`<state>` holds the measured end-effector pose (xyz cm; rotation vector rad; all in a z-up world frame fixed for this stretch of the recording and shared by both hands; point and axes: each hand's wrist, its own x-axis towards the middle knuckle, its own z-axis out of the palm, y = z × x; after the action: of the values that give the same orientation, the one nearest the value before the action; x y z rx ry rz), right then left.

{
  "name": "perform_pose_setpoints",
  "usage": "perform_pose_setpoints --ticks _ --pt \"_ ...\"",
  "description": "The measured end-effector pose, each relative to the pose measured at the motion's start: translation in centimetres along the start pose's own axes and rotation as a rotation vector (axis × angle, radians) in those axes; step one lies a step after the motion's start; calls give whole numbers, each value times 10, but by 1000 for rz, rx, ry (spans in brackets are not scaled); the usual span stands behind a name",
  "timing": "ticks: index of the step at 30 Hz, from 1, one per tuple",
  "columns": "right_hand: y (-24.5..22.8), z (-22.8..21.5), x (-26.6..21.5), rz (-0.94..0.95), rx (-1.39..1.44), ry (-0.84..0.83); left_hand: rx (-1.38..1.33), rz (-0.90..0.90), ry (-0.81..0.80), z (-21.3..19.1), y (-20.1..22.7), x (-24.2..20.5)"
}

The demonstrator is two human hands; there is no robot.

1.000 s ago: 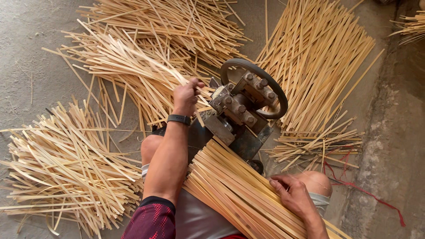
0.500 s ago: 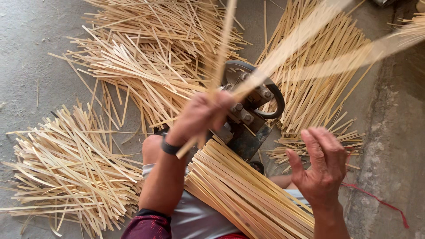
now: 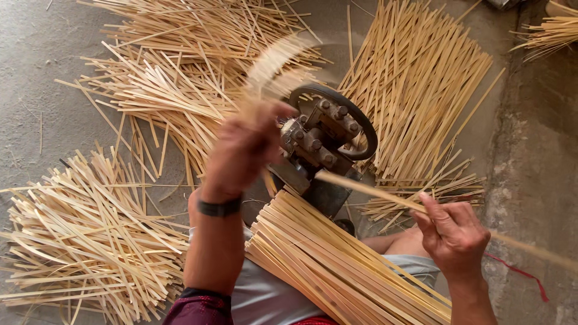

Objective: The person sits on the floor and uses a manual splitting machine to process bamboo strips. They feed each strip into the machine's blade with their left hand and guide the output with their right hand, creating a pile of split bamboo on the floor.

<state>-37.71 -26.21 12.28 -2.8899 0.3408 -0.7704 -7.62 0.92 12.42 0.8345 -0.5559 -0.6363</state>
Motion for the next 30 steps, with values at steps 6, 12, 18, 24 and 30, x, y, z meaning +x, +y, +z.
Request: perform_pose_setpoints --ticks 6,12,18,24,30 --pt "29 51 -55 398 -42 -256 -305 300 217 -72 13 2" --pt "-3 89 -35 328 32 -220 -49 -174 548 -104 -77 26" --pt "-32 91 0 283 144 -165 93 -272 591 -101 -120 42" --pt "-20 89 -19 507 195 -341 175 -178 463 -83 -116 50" --pt "-4 91 -65 496 457 -703 151 -99 485 -87 -104 54"
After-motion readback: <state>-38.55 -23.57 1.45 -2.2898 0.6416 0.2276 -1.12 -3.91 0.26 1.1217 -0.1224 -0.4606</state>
